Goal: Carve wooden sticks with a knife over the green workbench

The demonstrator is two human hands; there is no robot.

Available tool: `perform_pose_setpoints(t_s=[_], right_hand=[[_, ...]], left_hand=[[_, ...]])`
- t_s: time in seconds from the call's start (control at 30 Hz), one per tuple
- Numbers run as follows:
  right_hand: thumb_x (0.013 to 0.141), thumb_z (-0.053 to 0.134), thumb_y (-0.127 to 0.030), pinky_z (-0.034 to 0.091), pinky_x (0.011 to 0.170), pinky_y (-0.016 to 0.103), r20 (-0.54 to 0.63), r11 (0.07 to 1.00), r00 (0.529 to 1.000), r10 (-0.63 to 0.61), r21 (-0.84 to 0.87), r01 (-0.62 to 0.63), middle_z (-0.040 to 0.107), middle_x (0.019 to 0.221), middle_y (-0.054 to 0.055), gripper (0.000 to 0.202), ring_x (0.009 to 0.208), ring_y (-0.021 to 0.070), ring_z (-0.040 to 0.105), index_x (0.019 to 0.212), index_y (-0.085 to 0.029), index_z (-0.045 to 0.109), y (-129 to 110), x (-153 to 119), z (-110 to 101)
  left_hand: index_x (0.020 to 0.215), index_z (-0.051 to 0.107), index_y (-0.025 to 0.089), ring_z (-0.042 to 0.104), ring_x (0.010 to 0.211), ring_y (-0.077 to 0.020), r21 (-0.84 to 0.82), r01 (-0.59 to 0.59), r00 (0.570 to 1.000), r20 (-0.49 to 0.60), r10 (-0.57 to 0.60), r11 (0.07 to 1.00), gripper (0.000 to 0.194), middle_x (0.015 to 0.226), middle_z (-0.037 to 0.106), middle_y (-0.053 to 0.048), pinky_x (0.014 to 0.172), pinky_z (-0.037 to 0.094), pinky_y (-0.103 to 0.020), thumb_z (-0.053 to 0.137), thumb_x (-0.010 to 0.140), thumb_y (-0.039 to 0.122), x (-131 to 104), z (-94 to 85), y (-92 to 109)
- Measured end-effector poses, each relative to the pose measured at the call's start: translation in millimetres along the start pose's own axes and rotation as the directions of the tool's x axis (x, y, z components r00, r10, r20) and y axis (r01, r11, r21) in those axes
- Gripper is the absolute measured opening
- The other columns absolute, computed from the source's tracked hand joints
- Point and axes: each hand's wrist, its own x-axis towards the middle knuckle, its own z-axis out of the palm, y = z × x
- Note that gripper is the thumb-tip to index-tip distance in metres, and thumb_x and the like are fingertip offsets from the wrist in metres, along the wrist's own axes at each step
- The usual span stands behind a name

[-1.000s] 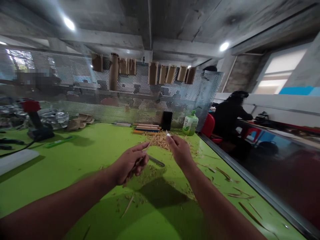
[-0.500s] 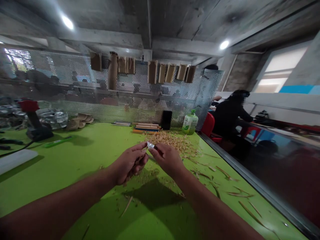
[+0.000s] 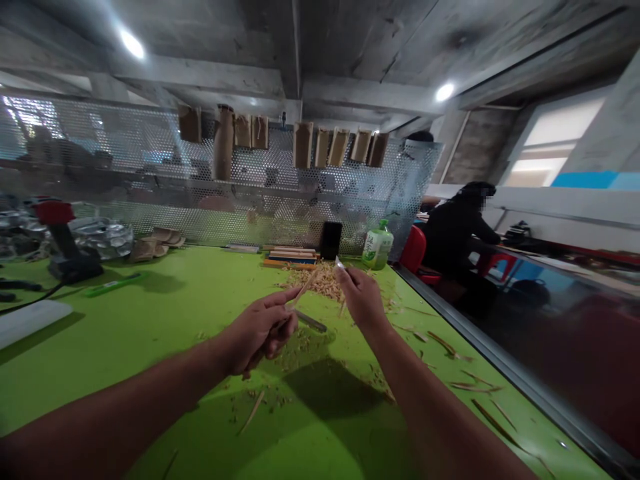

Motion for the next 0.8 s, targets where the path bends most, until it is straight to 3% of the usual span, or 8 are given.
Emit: perform_pose_setpoints(t_s=[0.1,0.23,0.3,0.37,0.47,0.53,0.63,0.8], right_hand=[[0.089,0.044,-0.053,0.024,0.051,0.025,0.059,0.998,0.997,-0.059,0.013,0.059,0.039,0.055,-0.003,0.045,0.054,0.0110,0.036,0.060,-0.020,0.040,-8.3,-8.6,4.7],[0.091,0.045,-0.049,0.027,0.054,0.024,0.290,0.978,0.936,-0.199,0.000,0.208,0.045,0.060,-0.002,0.040,0.058,0.0107,0.041,0.065,-0.019,0.047,-25.1,-25.6,18.1],[0.091,0.046,-0.048,0.027,0.054,0.024,0.313,0.976,0.927,-0.205,-0.002,0.217,0.045,0.060,-0.003,0.039,0.057,0.0105,0.041,0.065,-0.019,0.047,-27.8,-28.3,21.6],[0.089,0.048,-0.050,0.026,0.051,0.024,0.231,0.988,0.960,-0.155,0.038,0.151,0.042,0.057,-0.003,0.042,0.055,0.0100,0.039,0.061,-0.019,0.044,-25.8,-26.0,21.3],[0.085,0.051,-0.056,0.025,0.044,0.023,0.122,0.956,0.991,0.058,0.280,-0.090,0.038,0.050,-0.006,0.043,0.045,0.0086,0.036,0.062,-0.021,0.043,-20.0,-19.0,16.7],[0.079,0.058,-0.059,0.024,0.039,0.022,0.184,0.834,0.965,0.187,0.489,-0.255,0.037,0.047,-0.008,0.041,0.038,0.0075,0.033,0.069,-0.021,0.048,-18.8,-16.4,14.5],[0.066,0.074,-0.053,0.025,0.036,0.020,0.309,0.638,0.918,0.249,0.661,-0.395,0.041,0.047,-0.009,0.040,0.035,0.0060,0.033,0.077,-0.020,0.053,-22.2,-17.2,15.8],[0.057,0.082,-0.042,0.027,0.034,0.019,0.346,0.533,0.890,0.297,0.713,-0.455,0.045,0.045,-0.009,0.040,0.034,0.0056,0.036,0.074,-0.019,0.053,-24.4,-17.2,19.9]], left_hand=[[0.149,0.027,0.020,0.037,0.041,-0.0031,-0.022,-0.001,0.999,-0.053,-0.001,1.000,0.061,0.070,0.053,0.004,0.038,0.031,-0.015,0.044,0.090,0.024,2.6,-1.9,0.5],[0.146,0.032,0.020,0.036,0.040,-0.0037,-0.022,0.004,0.998,-0.067,-0.006,1.000,0.056,0.068,0.052,0.004,0.036,0.030,-0.016,0.042,0.091,0.024,4.1,-2.4,1.3],[0.145,0.034,0.021,0.036,0.040,-0.0037,-0.020,0.001,0.998,-0.059,-0.002,1.000,0.055,0.067,0.052,0.004,0.036,0.030,-0.016,0.044,0.091,0.025,3.7,-2.0,1.3],[0.145,0.035,0.022,0.035,0.040,-0.0036,-0.012,-0.004,0.999,-0.037,0.003,1.000,0.056,0.066,0.052,0.005,0.036,0.029,-0.015,0.045,0.090,0.023,3.0,-2.0,1.3],[0.147,0.032,0.023,0.037,0.039,-0.0033,0.036,0.009,1.000,-0.027,-0.008,0.999,0.059,0.066,0.054,0.005,0.036,0.030,-0.015,0.045,0.090,0.022,3.0,-2.2,0.9],[0.147,0.032,0.022,0.038,0.038,-0.0032,0.105,0.028,0.998,-0.050,-0.023,0.994,0.059,0.067,0.056,0.004,0.035,0.030,-0.015,0.045,0.090,0.023,4.4,-2.8,-0.4],[0.137,0.045,0.018,0.039,0.036,-0.0030,0.227,0.027,0.999,-0.026,-0.022,0.974,0.048,0.068,0.061,0.002,0.035,0.031,-0.015,0.046,0.091,0.026,7.8,-5.2,-4.0],[0.114,0.055,0.015,0.042,0.038,-0.0029,0.275,0.008,0.997,0.073,-0.029,0.961,0.031,0.074,0.066,-0.001,0.036,0.033,-0.015,0.050,0.090,0.033,10.4,-11.2,-5.2]])
